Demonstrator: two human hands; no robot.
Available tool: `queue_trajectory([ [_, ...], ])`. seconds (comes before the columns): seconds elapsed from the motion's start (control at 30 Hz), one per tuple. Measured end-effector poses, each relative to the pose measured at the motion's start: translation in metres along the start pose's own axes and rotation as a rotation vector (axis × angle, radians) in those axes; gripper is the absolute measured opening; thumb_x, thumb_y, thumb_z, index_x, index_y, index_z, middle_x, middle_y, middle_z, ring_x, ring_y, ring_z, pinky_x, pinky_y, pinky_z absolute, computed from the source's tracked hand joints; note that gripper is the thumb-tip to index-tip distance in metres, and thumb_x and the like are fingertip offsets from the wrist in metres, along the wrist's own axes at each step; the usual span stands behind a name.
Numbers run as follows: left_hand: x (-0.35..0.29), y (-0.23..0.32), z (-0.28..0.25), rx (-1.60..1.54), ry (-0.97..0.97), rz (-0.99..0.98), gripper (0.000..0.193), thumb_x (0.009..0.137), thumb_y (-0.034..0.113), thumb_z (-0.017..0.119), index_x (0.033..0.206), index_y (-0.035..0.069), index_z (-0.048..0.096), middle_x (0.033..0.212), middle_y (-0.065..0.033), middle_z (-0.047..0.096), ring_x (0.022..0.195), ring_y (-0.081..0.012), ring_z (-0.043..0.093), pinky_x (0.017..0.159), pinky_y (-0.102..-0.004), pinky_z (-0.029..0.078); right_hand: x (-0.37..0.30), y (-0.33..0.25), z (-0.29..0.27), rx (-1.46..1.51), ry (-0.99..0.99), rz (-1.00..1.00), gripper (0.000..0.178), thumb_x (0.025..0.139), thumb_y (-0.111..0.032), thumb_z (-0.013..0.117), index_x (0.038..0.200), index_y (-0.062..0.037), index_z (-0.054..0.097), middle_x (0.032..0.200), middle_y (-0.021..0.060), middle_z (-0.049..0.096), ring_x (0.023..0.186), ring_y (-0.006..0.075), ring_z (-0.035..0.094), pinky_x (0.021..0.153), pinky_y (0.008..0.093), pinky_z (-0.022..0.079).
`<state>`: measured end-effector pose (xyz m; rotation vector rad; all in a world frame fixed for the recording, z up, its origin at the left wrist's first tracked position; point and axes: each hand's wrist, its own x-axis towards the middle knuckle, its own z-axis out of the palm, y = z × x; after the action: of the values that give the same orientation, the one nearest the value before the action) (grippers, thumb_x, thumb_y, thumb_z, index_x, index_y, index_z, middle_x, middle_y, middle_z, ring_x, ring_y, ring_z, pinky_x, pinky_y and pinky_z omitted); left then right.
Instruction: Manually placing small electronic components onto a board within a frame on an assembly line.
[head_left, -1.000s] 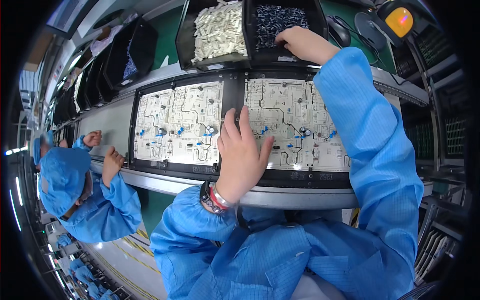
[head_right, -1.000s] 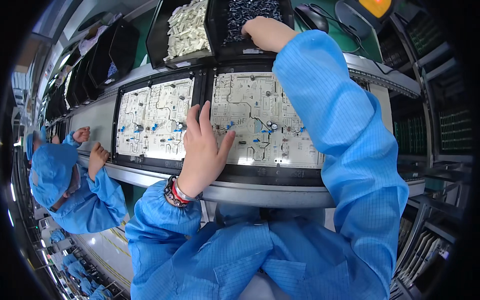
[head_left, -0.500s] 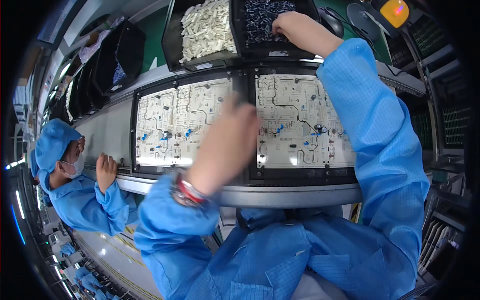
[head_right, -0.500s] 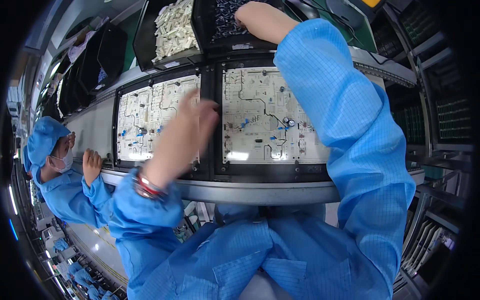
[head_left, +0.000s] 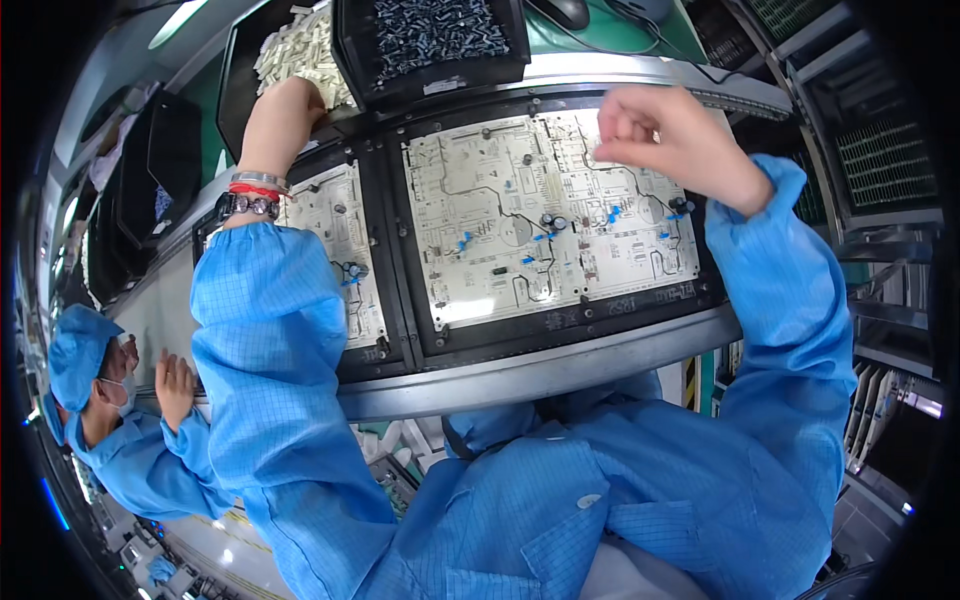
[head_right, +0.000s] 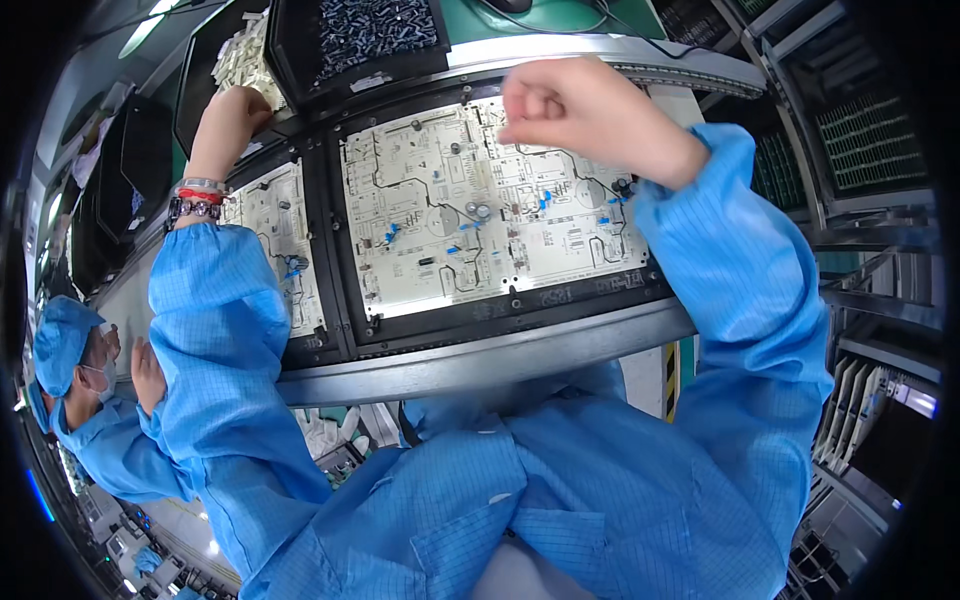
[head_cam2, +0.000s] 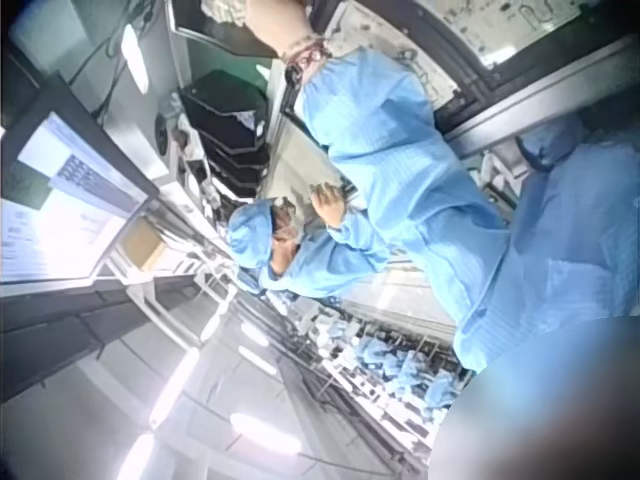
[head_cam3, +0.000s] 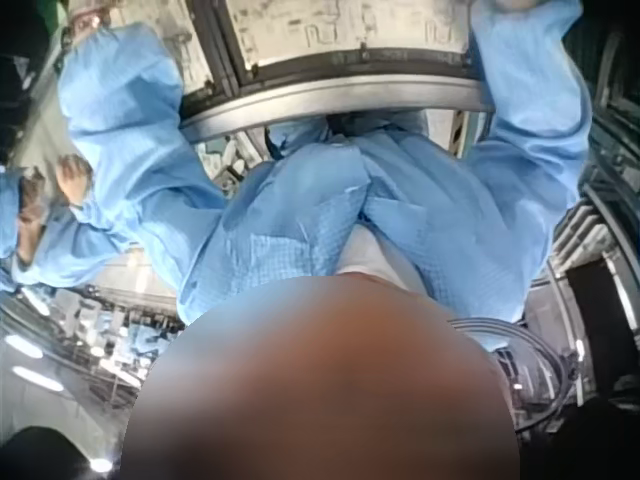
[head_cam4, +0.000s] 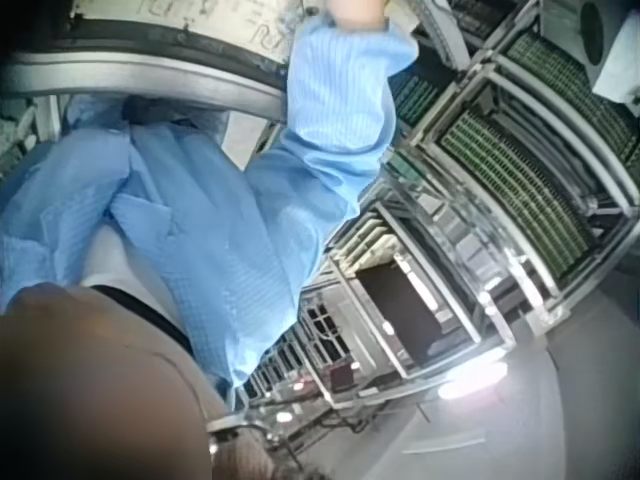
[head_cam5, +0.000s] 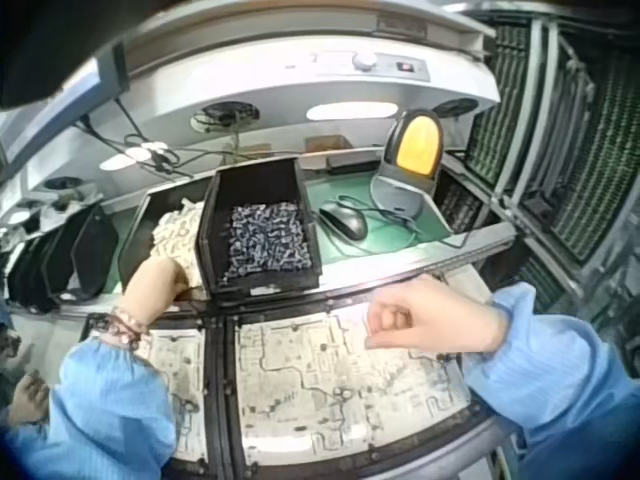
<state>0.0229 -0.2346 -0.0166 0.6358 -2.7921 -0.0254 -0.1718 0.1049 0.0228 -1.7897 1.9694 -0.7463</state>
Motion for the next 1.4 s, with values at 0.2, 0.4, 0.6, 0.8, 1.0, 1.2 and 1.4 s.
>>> queue_trajectory([
  [0.2, 0.009, -0.004, -0.003, -0.020, -0.130, 0.062, 0.011, 0.074, 0.011, 0.066, 0.080, 0.003, 0.068, 0.079, -0.0165, 0.065, 0.076, -0.0324, 0.062, 0.070, -0.0378, 0.050, -0.047, 0.040, 0.003, 0.295, -0.002, 0.194, 0.009, 0.081, 0.002, 0.061, 0.082, -0.0024, 0.053, 0.071, -0.0027, 0.053, 0.066, 0.0040, 0.048, 0.065, 0.0194, 0.041],
  [0.4, -0.001, 0.016, -0.028, -0.247, -0.142, -0.162, 0.016, 0.086, 0.012, 0.060, 0.094, -0.001, 0.065, 0.064, -0.0044, 0.059, 0.054, -0.0074, 0.054, 0.052, -0.0213, 0.043, -0.062, 0.061, 0.002, 0.256, 0.056, 0.122, 0.007, 0.081, 0.001, 0.060, 0.087, -0.0007, 0.058, 0.074, 0.0009, 0.058, 0.069, 0.0074, 0.054, 0.068, 0.0222, 0.044],
  [0.6, -0.030, 0.041, -0.047, -1.163, 0.117, -0.272, 0.020, 0.088, 0.008, 0.056, 0.102, -0.005, 0.061, 0.076, -0.0041, 0.060, 0.066, -0.0082, 0.054, 0.061, -0.0185, 0.043, -0.067, 0.065, 0.015, 0.144, 0.099, 0.058, 0.009, 0.078, -0.001, 0.064, 0.087, -0.0023, 0.064, 0.083, 0.0072, 0.064, 0.076, 0.0179, 0.061, 0.070, 0.0277, 0.048],
  [0.8, -0.079, 0.097, -0.051, -2.216, -0.089, 0.089, 0.041, 0.081, 0.021, 0.068, 0.113, -0.003, 0.058, 0.121, -0.0152, 0.051, 0.071, -0.0062, 0.042, 0.061, -0.0133, 0.038, -0.076, 0.052, 0.034, 0.043, 0.072, -0.104, 0.012, 0.071, -0.003, 0.068, 0.081, -0.0055, 0.062, 0.084, 0.0062, 0.060, 0.089, 0.0244, 0.056, 0.083, 0.0348, 0.041],
  [1.0, -0.095, 0.174, -0.047, -2.069, -0.210, -0.083, 0.028, 0.078, 0.019, 0.067, 0.097, 0.000, 0.060, 0.109, -0.0131, 0.046, 0.072, -0.0073, 0.044, 0.063, -0.0167, 0.039, -0.081, 0.055, 0.052, 0.038, 0.043, -0.153, 0.014, 0.069, -0.008, 0.071, 0.079, -0.0081, 0.061, 0.076, 0.0011, 0.058, 0.081, 0.0206, 0.054, 0.088, 0.0336, 0.038],
  [1.2, -0.085, 0.200, -0.039, -2.073, -0.293, -0.032, 0.020, 0.079, 0.008, 0.060, 0.097, 0.001, 0.062, 0.121, -0.0168, 0.047, 0.089, -0.0132, 0.051, 0.077, -0.0249, 0.043, -0.082, 0.055, 0.061, 0.016, 0.107, -0.151, 0.011, 0.070, -0.008, 0.069, 0.076, -0.0084, 0.061, 0.076, 0.0010, 0.058, 0.082, 0.0214, 0.054, 0.089, 0.0338, 0.038],
  [1.4, -0.078, 0.220, -0.032, -2.081, -0.365, -0.052, 0.024, 0.079, 0.006, 0.062, 0.102, 0.000, 0.062, 0.117, -0.0141, 0.053, 0.086, -0.0147, 0.055, 0.081, -0.0289, 0.045, -0.083, 0.052, 0.065, -0.132, 0.188, -0.269, 0.010, 0.069, -0.007, 0.066, 0.076, -0.0068, 0.060, 0.081, 0.0029, 0.056, 0.084, 0.0218, 0.053, 0.092, 0.0383, 0.038],
])
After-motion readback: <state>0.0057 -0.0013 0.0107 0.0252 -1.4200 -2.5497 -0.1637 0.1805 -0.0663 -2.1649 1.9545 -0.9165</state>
